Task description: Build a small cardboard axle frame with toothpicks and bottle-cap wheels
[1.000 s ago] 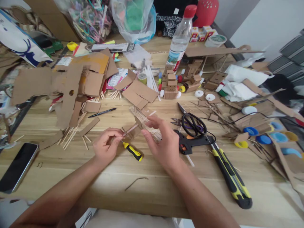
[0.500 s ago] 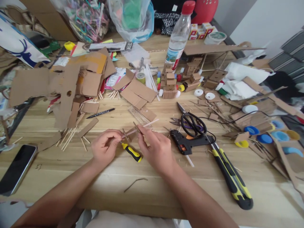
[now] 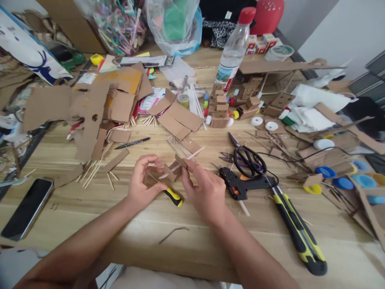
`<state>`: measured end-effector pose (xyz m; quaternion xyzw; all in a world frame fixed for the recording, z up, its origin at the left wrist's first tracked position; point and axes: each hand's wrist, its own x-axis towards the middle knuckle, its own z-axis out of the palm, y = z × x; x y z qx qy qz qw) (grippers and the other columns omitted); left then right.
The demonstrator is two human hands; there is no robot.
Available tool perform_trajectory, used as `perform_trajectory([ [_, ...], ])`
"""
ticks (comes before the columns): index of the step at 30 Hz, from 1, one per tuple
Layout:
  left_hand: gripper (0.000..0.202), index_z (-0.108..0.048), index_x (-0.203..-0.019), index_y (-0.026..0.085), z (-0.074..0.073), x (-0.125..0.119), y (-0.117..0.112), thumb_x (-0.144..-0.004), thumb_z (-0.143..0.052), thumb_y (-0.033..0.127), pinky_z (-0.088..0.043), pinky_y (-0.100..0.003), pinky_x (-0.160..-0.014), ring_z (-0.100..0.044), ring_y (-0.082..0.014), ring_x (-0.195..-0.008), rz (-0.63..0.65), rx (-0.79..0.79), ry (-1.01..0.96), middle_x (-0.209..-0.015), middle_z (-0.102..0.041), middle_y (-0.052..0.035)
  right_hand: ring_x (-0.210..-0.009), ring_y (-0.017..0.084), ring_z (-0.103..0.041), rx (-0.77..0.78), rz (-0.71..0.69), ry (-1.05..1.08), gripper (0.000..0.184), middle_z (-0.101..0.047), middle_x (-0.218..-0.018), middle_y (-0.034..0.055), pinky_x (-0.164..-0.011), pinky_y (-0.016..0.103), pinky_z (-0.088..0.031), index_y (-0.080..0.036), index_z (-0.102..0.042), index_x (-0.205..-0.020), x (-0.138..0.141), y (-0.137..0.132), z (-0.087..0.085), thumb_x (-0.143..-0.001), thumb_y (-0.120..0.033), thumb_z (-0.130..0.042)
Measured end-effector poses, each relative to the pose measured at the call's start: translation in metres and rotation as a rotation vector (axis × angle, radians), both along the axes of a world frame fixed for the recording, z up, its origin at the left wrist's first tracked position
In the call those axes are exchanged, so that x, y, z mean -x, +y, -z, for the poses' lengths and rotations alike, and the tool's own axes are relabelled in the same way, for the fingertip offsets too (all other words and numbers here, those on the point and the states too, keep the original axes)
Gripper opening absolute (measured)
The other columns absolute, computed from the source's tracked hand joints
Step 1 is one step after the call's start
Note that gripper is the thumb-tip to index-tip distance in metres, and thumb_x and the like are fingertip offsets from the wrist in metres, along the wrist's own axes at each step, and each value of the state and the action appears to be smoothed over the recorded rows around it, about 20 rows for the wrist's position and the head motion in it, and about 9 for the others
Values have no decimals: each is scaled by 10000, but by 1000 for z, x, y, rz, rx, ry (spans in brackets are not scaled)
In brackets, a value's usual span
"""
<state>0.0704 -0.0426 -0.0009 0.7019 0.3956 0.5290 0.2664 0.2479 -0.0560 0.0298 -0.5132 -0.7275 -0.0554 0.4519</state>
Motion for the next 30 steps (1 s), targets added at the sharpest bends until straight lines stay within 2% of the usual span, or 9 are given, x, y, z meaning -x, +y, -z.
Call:
perform_trajectory([
  [2, 611, -535, -1256, 214, -2, -3, -1, -823, -712, 608, -584, -301, -706, -669, -206, -946, -11, -17, 55, -1100, -643, -107, -480, 131, -706, -30, -8, -35, 182, -802, -724, -12, -497, 205, -548, -219, -704, -995, 1, -1, 0, -910, -93, -604],
  [4, 534, -557, -1217, 215, -6, -6, -2, -842, -720, 558, -573, -322, -726, -663, -221, -977, -15, -45, 109, -1098, -652, -107, -458, 127, -689, -34, -16, -52, 178, -785, -683, -26, -491, 209, -540, -228, -693, -983, 2, -2, 0, -912, -95, -598],
  [7, 360, -588, -1132, 218, -12, -9, -6, -870, -729, 419, -553, -334, -713, -665, -221, -934, -19, -82, 158, -1032, -677, -88, -461, 131, -694, -25, -18, -50, 175, -775, -667, -39, -482, 214, -541, -248, -660, -947, 5, -4, -1, -906, -91, -594],
  [11, 263, -574, -1083, 219, -16, -10, -8, -876, -708, 309, -516, -302, -633, -659, -193, -825, -20, -132, 155, -948, -691, -61, -503, 149, -727, 24, -21, 26, 153, -782, -693, -34, -466, 216, -548, -253, -616, -896, 8, -5, -1, -895, -100, -608],
  [22, 232, -560, -1048, 223, -15, -9, -6, -872, -690, 298, -518, -331, -706, -649, -181, -772, -33, -223, 127, -864, -688, -25, -581, 178, -769, 177, -40, 208, 147, -802, -757, -23, -520, 224, -604, -253, -604, -865, 10, -9, -3, -869, -108, -623],
  [26, 243, -571, -1063, 221, -14, -8, -4, -858, -694, 267, -514, -320, -707, -630, -179, -775, -21, -205, 115, -851, -684, -23, -634, 177, -780, 167, -66, 164, 166, -805, -805, -10, -565, 228, -613, -254, -627, -977, 7, -8, -3, -902, -111, -587],
  [30, 314, -582, -1165, 215, -13, -1, -1, -872, -685, 258, -522, -297, -704, -623, -176, -802, 43, -158, 107, -879, -700, -28, -714, 167, -791, 257, -227, 103, 236, -814, -868, 8, -638, 224, -618, -235, -605, -1206, -7, -3, -7, -979, -189, -557],
])
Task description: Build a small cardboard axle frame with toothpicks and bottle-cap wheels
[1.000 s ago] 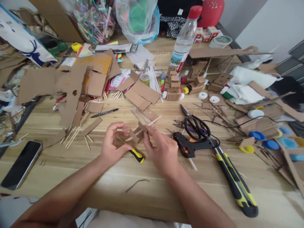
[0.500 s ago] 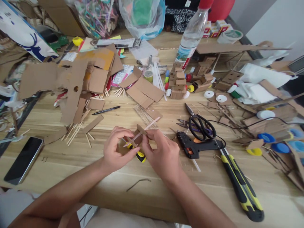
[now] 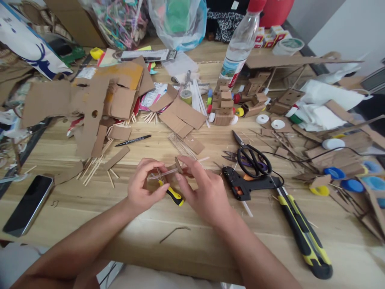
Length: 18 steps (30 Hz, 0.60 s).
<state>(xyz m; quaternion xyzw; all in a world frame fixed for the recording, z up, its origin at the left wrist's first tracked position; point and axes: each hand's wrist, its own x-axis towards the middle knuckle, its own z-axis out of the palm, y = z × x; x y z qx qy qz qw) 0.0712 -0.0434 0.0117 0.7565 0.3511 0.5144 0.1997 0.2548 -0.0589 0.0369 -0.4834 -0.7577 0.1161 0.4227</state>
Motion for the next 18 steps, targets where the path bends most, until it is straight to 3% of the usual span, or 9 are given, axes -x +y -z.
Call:
perform_trajectory([
  [2, 366, -579, -1239, 218, 1, 5, 2, -887, -671, 257, -535, -300, -726, -641, -182, -850, 39, 50, -16, -940, -711, -45, -785, 180, -796, 73, -63, -8, 267, -822, -903, 26, -684, 246, -623, -224, -597, -1263, -9, 3, -3, -1009, -216, -516],
  [5, 416, -570, -1315, 231, 5, 12, 5, -906, -650, 238, -554, -309, -779, -672, -193, -941, 76, 146, -59, -1045, -708, -72, -878, 209, -794, 146, -39, 18, 210, -820, -1011, 70, -706, 271, -621, -224, -667, -1147, -17, 7, -4, -1011, -228, -507],
  [10, 454, -573, -1349, 251, 11, 18, 8, -905, -667, 237, -565, -313, -827, -690, -191, -968, 109, 228, -110, -1093, -697, -73, -628, 171, -760, 257, -10, 153, 146, -797, -788, 27, -561, 240, -572, -223, -694, -942, -15, 7, 1, -981, -250, -556],
  [18, 459, -570, -1351, 261, 11, 18, 10, -904, -670, 243, -569, -313, -823, -689, -186, -955, 114, 197, -98, -1064, -703, -62, -681, 187, -768, 261, -11, 139, 166, -800, -823, 29, -592, 264, -586, -242, -701, -942, -14, 6, 2, -990, -261, -543],
])
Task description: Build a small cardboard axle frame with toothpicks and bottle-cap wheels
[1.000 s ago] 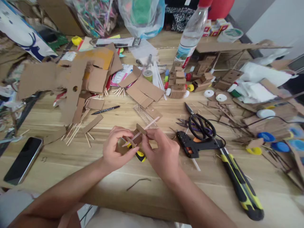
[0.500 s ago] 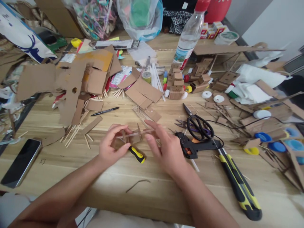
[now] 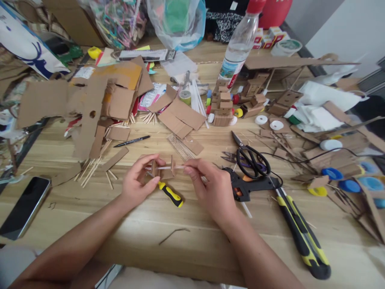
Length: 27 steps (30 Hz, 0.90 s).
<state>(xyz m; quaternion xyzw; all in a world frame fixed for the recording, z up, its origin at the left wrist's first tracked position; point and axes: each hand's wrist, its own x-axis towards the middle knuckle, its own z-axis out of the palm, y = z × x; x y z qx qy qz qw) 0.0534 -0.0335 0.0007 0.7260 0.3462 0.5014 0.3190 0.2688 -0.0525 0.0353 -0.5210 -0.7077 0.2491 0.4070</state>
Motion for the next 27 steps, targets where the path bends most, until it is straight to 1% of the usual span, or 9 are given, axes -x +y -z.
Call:
perform_trajectory([
  [3, 469, -568, -1344, 259, -3, 0, 1, -889, -667, 195, -569, -311, -809, -677, -190, -968, -27, -48, 85, -1061, -723, -59, -1005, 273, -757, -150, 57, -172, 158, -782, -1096, 89, -786, 377, -612, -269, -730, -1006, -2, 2, 4, -978, -258, -574],
  [5, 481, -563, -1343, 256, -6, 0, 1, -881, -664, 169, -568, -333, -846, -668, -196, -985, -30, -91, 153, -1058, -739, -56, -1219, 351, -655, -310, 131, -311, 143, -699, -1289, 133, -928, 498, -557, -277, -741, -1024, -2, 3, 6, -952, -251, -620],
  [6, 485, -558, -1346, 255, -7, 0, 0, -881, -662, 164, -565, -349, -872, -665, -199, -993, -24, -107, 179, -1063, -744, -57, -1252, 371, -625, -386, 158, -363, 128, -678, -1316, 145, -961, 535, -526, -274, -737, -1017, -1, 4, 7, -940, -242, -639],
  [7, 488, -551, -1350, 254, -8, 0, 0, -883, -662, 164, -562, -364, -895, -664, -201, -1003, -15, -112, 195, -1071, -746, -59, -1226, 366, -637, -448, 159, -392, 111, -691, -1280, 147, -976, 544, -507, -266, -723, -1003, 0, 4, 7, -936, -223, -646],
  [9, 495, -531, -1357, 248, -9, -1, -2, -887, -668, 175, -563, -374, -911, -670, -206, -1030, 8, -81, 191, -1095, -742, -70, -1031, 287, -716, -495, 76, -388, 106, -755, -1062, 106, -946, 474, -523, -248, -668, -974, 3, 4, 6, -948, -160, -614],
  [12, 467, -507, -1315, 236, -7, -2, -6, -886, -685, 185, -578, -352, -886, -700, -205, -1057, 40, 41, 88, -1147, -725, -94, -721, 182, -702, -448, -67, -334, 179, -723, -775, 14, -739, 318, -543, -243, -588, -943, 8, 2, 1, -966, -77, -524],
  [14, 400, -509, -1231, 231, -6, -2, -7, -882, -698, 183, -584, -335, -871, -723, -199, -1051, 54, 104, 12, -1170, -723, -99, -678, 171, -684, -414, -79, -317, 188, -708, -754, 10, -638, 287, -508, -241, -569, -937, 9, 1, -1, -967, -67, -504],
  [18, 284, -536, -1087, 228, -6, -4, -8, -874, -721, 200, -591, -341, -860, -739, -206, -1036, 46, 109, -45, -1130, -735, -91, -655, 175, -660, -407, -76, -323, 168, -696, -746, 19, -593, 292, -477, -234, -568, -946, 8, 1, -2, -970, -85, -496],
  [27, 235, -579, -1034, 234, -9, -4, -7, -856, -732, 210, -558, -386, -868, -717, -221, -1010, 31, 28, -18, -1063, -746, -90, -613, 171, -614, -420, -117, -330, 200, -674, -694, 18, -588, 302, -476, -236, -611, -915, 6, 2, -7, -967, -87, -489],
])
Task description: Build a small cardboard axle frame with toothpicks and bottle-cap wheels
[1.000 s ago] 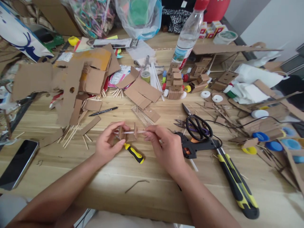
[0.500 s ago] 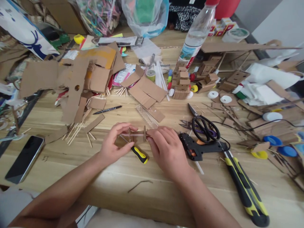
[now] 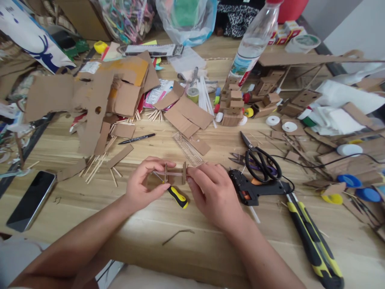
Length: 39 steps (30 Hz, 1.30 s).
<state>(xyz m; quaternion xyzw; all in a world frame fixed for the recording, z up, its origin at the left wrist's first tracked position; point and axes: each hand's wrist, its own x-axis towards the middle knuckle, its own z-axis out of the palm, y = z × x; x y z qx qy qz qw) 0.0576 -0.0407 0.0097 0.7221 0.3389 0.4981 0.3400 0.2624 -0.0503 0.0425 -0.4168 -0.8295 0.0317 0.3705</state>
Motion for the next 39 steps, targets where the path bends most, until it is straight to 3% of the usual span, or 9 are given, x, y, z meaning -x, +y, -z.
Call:
perform_trajectory([
  [12, 182, -577, -966, 228, 3, -3, 0, -868, -726, 263, -563, -382, -841, -708, -214, -970, -10, 3, -46, -1003, -728, -78, -590, 156, -629, 4, -9, 0, 210, -686, -690, 14, -568, 294, -480, -232, -646, -905, -1, -1, -2, -974, -98, -500],
  [17, 211, -562, -992, 232, 2, -3, 0, -890, -721, 326, -580, -329, -793, -717, -187, -940, 19, 52, -110, -992, -700, -60, -571, 160, -615, -12, 6, 16, 204, -656, -656, 8, -557, 296, -488, -239, -639, -887, -1, 0, -3, -978, -120, -500],
  [24, 209, -573, -982, 231, 3, -3, 1, -895, -714, 357, -587, -355, -802, -716, -195, -924, -9, 29, -81, -976, -699, -64, -577, 163, -628, 10, 4, -9, 232, -678, -669, 18, -559, 302, -493, -244, -670, -873, -3, 0, -2, -971, -122, -498],
  [39, 220, -576, -980, 223, 3, -3, -1, -876, -741, 325, -607, -338, -818, -735, -199, -957, 17, 75, -95, -1003, -711, -71, -580, 159, -622, 1, 8, 14, 211, -684, -675, 10, -580, 303, -493, -246, -653, -888, -4, -1, 0, -973, -110, -516],
])
